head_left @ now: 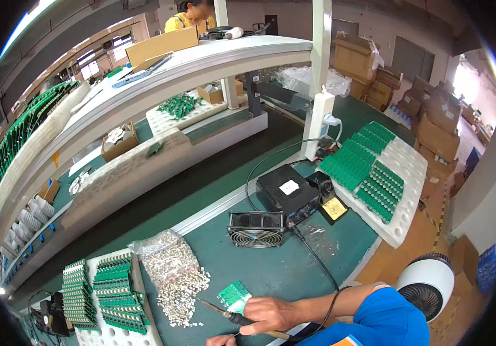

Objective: The person solders electronic components onto circuit boards using a soldering iron and solder wire.

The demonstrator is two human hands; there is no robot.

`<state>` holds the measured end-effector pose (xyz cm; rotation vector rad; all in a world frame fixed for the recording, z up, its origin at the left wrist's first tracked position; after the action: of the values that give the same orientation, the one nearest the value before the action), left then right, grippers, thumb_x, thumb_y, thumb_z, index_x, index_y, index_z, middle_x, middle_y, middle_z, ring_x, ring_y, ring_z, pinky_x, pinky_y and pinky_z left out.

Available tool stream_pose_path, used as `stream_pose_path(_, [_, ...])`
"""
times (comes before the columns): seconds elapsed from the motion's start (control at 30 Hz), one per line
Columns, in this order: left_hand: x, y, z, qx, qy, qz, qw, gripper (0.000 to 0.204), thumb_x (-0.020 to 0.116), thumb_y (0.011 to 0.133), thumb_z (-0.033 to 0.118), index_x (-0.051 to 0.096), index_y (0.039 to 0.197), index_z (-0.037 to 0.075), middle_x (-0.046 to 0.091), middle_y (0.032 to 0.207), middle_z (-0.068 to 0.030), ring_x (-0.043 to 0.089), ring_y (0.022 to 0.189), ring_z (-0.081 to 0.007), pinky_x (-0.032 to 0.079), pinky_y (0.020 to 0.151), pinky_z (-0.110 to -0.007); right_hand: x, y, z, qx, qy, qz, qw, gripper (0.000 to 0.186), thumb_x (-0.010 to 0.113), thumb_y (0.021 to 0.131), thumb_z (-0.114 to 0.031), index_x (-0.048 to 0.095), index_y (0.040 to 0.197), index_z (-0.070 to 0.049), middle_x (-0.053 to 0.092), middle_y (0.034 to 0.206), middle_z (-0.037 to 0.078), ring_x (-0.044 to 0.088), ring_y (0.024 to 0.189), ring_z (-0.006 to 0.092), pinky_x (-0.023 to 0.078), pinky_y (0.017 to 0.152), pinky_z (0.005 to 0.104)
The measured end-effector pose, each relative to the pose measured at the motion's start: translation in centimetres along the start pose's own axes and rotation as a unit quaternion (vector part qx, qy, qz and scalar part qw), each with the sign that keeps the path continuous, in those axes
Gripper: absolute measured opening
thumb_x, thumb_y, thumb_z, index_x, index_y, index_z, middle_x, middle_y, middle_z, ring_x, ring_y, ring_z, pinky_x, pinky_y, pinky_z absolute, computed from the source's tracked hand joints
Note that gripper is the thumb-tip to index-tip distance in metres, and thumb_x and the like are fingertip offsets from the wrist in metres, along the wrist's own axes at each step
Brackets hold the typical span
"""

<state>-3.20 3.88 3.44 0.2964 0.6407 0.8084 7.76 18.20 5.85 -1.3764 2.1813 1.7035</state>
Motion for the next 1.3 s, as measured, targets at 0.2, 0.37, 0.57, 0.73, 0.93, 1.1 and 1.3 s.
stream_pose_path(0.2, [0.3, 0.4, -0.2, 0.053, 0.040, -0.056, 0.996, 0.002, 0.067, 0.086, 0.000, 0.067, 0.086, -0.001, 0.065, 0.082, -0.0160, 0.064, 0.073, -0.0303, 0.053, 0.069, -0.038, 0.1, -0.2, 0.8, 0.028, 0.009, 0.007, 1.000, 0.025, 0.059, 0.087, -0.012, 0.058, 0.112, -0.009, 0.041, 0.070, 0.004, 0.049, 0.065, 0.0241, 0.041, 0.061, 0.0383])
stream_pose_path(0.37, [0.1, 0.3, -0.3, 0.004, 0.042, -0.098, 0.994, 0.001, 0.067, 0.087, -0.001, 0.067, 0.086, -0.002, 0.065, 0.080, -0.0160, 0.063, 0.070, -0.0290, 0.052, 0.068, -0.038, -0.3, -0.6, 0.7, 0.028, -0.012, 0.020, 0.999, 0.027, 0.058, 0.086, -0.013, 0.055, 0.113, -0.011, 0.040, 0.070, 0.003, 0.049, 0.067, 0.0235, 0.040, 0.062, 0.0378])
stream_pose_path(0.57, [-1.4, 0.2, 0.2, -0.020, 0.077, -0.105, 0.991, 0.002, 0.067, 0.086, -0.003, 0.067, 0.084, -0.001, 0.064, 0.076, -0.0164, 0.060, 0.064, -0.0292, 0.050, 0.063, -0.037, -1.6, -0.6, 0.4, 0.011, -0.002, 0.036, 0.999, 0.023, 0.063, 0.087, -0.011, 0.061, 0.109, -0.007, 0.043, 0.068, 0.002, 0.049, 0.061, 0.0223, 0.041, 0.058, 0.0368])
stream_pose_path(0.73, [-2.5, 0.9, 1.7, 0.066, 0.095, -0.054, 0.992, 0.004, 0.067, 0.085, -0.002, 0.066, 0.082, 0.000, 0.061, 0.072, -0.0171, 0.058, 0.059, -0.0301, 0.047, 0.057, -0.037, -3.6, 0.7, -0.7, 0.000, -0.012, 0.045, 0.999, 0.021, 0.064, 0.085, -0.008, 0.062, 0.106, -0.007, 0.039, 0.066, 0.002, 0.046, 0.058, 0.0216, 0.039, 0.056, 0.0365])
stream_pose_path(0.93, [-5.1, 1.9, -1.3, -0.061, 0.127, 0.095, 0.985, 0.011, 0.060, 0.091, 0.002, 0.064, 0.081, 0.000, 0.060, 0.070, -0.0121, 0.053, 0.059, -0.0239, 0.046, 0.058, -0.035, -7.5, 1.9, -0.2, 0.042, -0.078, 0.099, 0.991, 0.025, 0.070, 0.081, -0.010, 0.064, 0.105, -0.007, 0.042, 0.065, 0.002, 0.045, 0.057, 0.0220, 0.037, 0.054, 0.0373])
stream_pose_path(1.1, [-2.5, 2.3, -3.8, -0.067, -0.005, 0.172, 0.983, 0.009, 0.058, 0.094, 0.001, 0.059, 0.085, -0.001, 0.052, 0.080, -0.0062, 0.049, 0.073, -0.0171, 0.041, 0.068, -0.029, -9.7, 5.4, 1.4, 0.045, -0.105, 0.178, 0.977, 0.028, 0.080, 0.079, -0.008, 0.064, 0.102, -0.006, 0.056, 0.067, 0.004, 0.047, 0.055, 0.0227, 0.036, 0.051, 0.0364])
stream_pose_path(1.3, [-2.0, 4.1, -2.1, -0.035, -0.020, 0.155, 0.987, 0.009, 0.056, 0.098, 0.003, 0.061, 0.094, -0.003, 0.048, 0.082, -0.0025, 0.043, 0.074, -0.0120, 0.036, 0.067, -0.025, -7.4, 4.6, 1.3, 0.037, -0.085, 0.158, 0.983, 0.031, 0.081, 0.074, -0.002, 0.066, 0.101, -0.006, 0.048, 0.063, 0.004, 0.044, 0.053, 0.0229, 0.034, 0.050, 0.0362])
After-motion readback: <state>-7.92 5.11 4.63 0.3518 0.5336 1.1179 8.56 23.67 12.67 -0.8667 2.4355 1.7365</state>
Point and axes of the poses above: each hand's wrist, its own y-axis towards the middle knuckle, its own x-axis out of the palm, z = x × y, the point moved 5 cm from there along y, towards the middle knuckle
